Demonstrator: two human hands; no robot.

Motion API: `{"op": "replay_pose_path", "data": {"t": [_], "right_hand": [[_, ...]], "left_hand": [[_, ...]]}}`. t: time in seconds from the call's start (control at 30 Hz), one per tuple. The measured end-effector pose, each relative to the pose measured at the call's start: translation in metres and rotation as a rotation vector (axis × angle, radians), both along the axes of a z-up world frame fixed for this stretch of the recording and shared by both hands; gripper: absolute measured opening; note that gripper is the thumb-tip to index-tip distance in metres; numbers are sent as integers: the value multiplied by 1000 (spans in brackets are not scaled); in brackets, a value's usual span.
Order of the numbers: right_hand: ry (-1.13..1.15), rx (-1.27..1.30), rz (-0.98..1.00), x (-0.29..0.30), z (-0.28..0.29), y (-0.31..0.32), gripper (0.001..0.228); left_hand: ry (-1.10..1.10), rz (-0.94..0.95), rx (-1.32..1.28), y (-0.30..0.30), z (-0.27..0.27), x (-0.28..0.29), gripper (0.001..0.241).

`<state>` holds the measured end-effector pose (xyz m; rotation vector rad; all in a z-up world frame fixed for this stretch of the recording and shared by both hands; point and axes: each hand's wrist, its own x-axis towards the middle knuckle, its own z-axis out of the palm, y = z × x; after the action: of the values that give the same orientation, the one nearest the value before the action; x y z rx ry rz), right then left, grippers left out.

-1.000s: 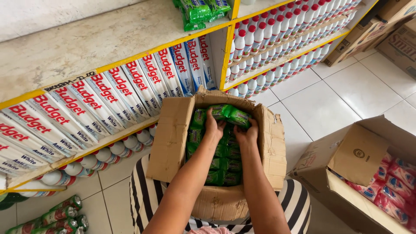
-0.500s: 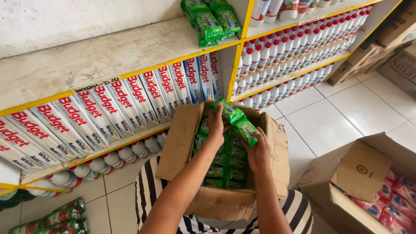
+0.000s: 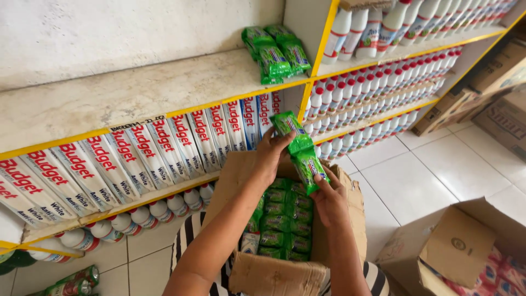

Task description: The recorder is taking detergent soap packets out of a cardboard box and placing them onto grocery store shelves.

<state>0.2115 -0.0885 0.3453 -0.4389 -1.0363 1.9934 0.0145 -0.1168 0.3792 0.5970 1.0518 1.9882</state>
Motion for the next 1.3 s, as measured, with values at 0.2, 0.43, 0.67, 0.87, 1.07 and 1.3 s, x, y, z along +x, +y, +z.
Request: {"op": "replay_pose_path", "data": {"t": [0.2, 0.43, 0.67, 0.87, 1.07, 1.3], "right_hand": [[36, 42, 6, -66, 53, 15, 43], [144, 0, 65, -162, 76, 39, 20], [156, -16, 25, -228, 58, 80, 22], [87, -18, -120, -243, 90, 61, 26], [53, -55, -271, -277, 70, 86, 33], [-395, 224, -181, -253, 110, 76, 41]], "left_hand": [[149, 146, 139, 7, 57, -71, 96], [178, 179, 83, 32, 84, -168, 73], [502, 314, -65, 117, 37, -272, 35], [947, 609, -325, 107, 59, -248, 49], [807, 587, -193, 115, 51, -248, 55], [508, 485, 17, 139, 46, -254, 47]]}}
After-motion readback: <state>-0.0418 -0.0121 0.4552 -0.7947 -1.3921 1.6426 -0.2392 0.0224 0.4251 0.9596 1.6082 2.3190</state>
